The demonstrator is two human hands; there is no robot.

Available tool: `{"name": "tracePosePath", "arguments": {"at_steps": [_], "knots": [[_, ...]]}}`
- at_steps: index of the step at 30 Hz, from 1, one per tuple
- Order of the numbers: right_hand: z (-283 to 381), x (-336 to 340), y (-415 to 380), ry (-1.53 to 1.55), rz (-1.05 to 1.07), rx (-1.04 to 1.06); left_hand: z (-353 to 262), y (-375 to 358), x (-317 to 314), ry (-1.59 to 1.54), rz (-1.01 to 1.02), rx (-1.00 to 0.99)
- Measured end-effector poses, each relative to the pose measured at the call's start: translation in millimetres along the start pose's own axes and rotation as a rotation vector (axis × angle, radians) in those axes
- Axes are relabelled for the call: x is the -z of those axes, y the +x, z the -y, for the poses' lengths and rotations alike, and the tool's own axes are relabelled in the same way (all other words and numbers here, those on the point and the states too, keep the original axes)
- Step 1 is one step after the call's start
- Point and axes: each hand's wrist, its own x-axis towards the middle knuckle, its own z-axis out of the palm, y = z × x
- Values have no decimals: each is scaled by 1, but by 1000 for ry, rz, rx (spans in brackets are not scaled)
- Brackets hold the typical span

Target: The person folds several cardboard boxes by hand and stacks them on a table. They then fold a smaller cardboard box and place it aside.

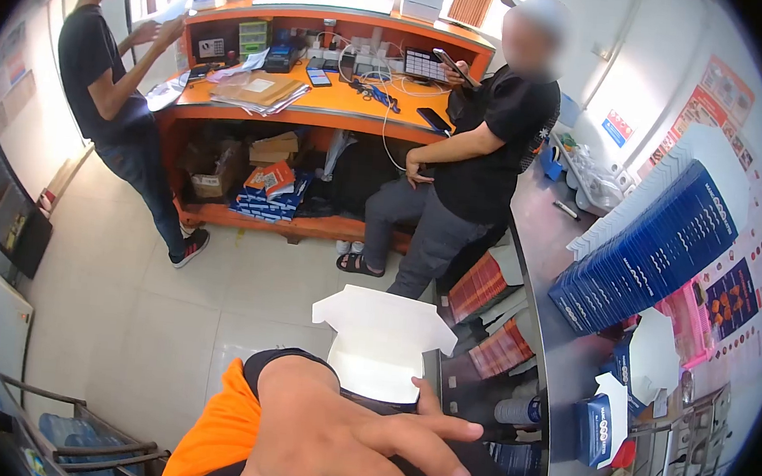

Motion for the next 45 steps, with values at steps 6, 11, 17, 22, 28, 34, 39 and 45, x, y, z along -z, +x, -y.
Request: {"name": "tracePosePath", "arguments": {"at_steps": [6, 11, 17, 22, 28, 34, 39, 45], "knots": [[10, 6, -16, -12, -14, 25, -3, 4, -1, 9, -45, -20], [3, 7, -11, -8, -12, 11, -10, 1, -4, 20, -17, 9], [-1, 4, -7, -4, -14, -5, -13, 1, -4, 18, -15, 14], [-3, 4, -6, -11, -14, -15, -12, 0, -6, -2, -39, 29], [-3, 5, -6, -10, -16, -27, -10, 0, -6, -13, -47, 12], [-4, 6, -6, -8, -22, -28, 10, -3, 5, 27, 46, -186], [-5, 6, -6, -12, -24, -26, 14, -8, -2, -7, -27, -211], [-5, 6, -7, -15, -17, -23, -11, -8, 1, 45, 37, 0]]}}
